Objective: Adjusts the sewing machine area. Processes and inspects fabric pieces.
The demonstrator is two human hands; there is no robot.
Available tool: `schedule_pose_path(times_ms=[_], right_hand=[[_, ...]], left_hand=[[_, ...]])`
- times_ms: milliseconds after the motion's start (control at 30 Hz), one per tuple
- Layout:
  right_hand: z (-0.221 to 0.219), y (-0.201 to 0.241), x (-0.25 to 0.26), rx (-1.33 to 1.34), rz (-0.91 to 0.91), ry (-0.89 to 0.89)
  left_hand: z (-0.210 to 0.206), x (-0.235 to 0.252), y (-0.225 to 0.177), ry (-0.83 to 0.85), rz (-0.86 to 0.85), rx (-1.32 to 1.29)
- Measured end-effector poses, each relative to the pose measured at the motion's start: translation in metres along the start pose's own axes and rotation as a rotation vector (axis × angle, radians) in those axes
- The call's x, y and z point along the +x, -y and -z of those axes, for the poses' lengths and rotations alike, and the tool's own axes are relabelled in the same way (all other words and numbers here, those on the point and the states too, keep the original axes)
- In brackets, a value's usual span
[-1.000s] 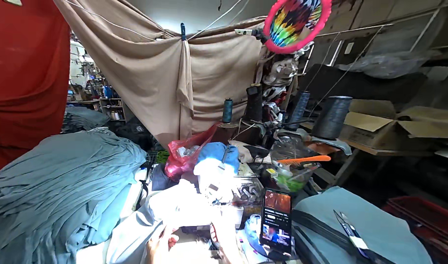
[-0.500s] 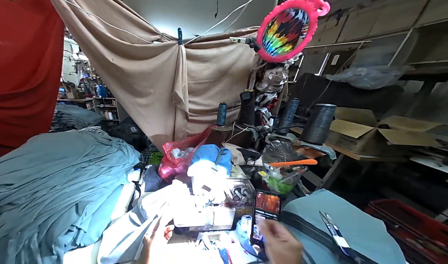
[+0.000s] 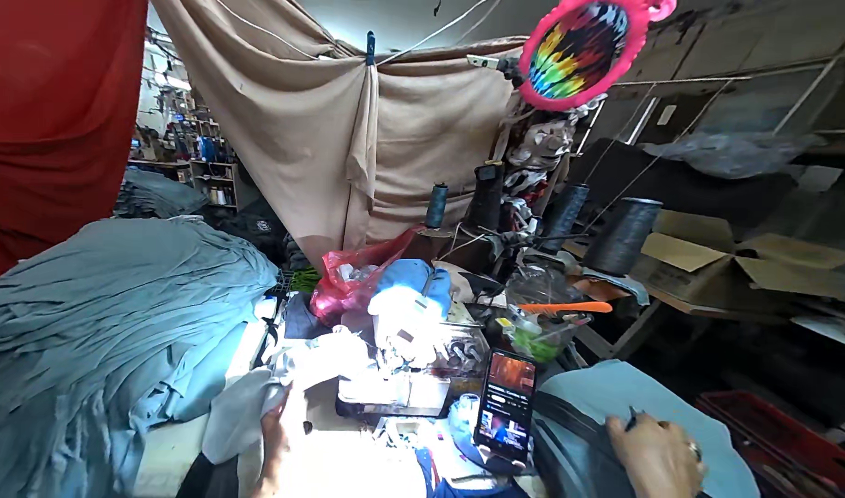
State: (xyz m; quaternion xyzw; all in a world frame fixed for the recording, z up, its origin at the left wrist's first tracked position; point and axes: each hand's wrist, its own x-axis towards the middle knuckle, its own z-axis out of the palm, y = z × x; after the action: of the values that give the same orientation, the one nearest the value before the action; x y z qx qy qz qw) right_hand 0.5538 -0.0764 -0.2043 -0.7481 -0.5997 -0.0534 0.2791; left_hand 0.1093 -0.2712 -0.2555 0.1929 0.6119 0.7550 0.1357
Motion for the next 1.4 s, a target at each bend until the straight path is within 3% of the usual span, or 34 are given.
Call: schedule_pose_path(times_ms=[133,233,300,367,433,533,633,700,767,833,933,1100,1200,1267,1400], right_hand=[[0.019,0.009,-0.006,0.030,0.009,0.092],[0.023,0.003,-0.008,0.010,-0.011,0.074],[0.029,0.003,-0.007,-0.069,-0.032,0.136],[0.035,0.005,-0.004,-0.138,-0.058,0.171],[0.036,0.000,-0.006,-0.087,0.000,0.073],[0.054,0.009,-0.027,0.395,0.273,0.016],[0.065,0.071,-0.082,0.926,0.316,0.336],[0.048,0.113,-0.116,1.062,0.307,0.602],[0.019,0.152,-0.140,1.045,0.350,0.749],[-0.010,0.184,-0.159,0.909,0.442,0.655],[-0.030,0.223,-0.177,0.631,0.643,0.225],[-0.043,0.258,-0.177,0.424,0.820,-0.025],[-0.045,0.255,-0.179,0.427,0.844,-0.030],[-0.021,0.245,-0.184,0.358,0.739,0.187],[-0.021,0.212,-0.195,0.479,0.701,0.112]], left_hand=[[0.002,-0.007,-0.019,-0.008,-0.171,-0.106],[0.006,-0.010,-0.002,-0.035,-0.450,-0.026],[0.009,-0.013,0.013,-0.058,-0.534,0.020],[0.013,-0.015,0.021,-0.071,-0.522,0.041],[0.016,-0.014,0.020,-0.084,-0.454,0.013],[0.020,-0.014,0.012,-0.097,-0.391,-0.034],[0.021,-0.018,0.003,-0.086,-0.365,-0.098],[0.018,-0.021,-0.002,-0.081,-0.354,-0.161],[0.014,-0.026,-0.009,-0.091,-0.336,-0.214],[0.012,-0.030,-0.016,-0.087,-0.294,-0.253],[0.011,-0.033,-0.024,-0.079,-0.263,-0.278],[0.013,-0.032,-0.022,-0.056,-0.276,-0.294],[0.026,-0.033,-0.026,-0.057,-0.279,-0.311],[0.049,-0.035,-0.034,-0.071,-0.255,-0.297],[0.120,-0.023,-0.033,-0.287,-0.183,-0.342]])
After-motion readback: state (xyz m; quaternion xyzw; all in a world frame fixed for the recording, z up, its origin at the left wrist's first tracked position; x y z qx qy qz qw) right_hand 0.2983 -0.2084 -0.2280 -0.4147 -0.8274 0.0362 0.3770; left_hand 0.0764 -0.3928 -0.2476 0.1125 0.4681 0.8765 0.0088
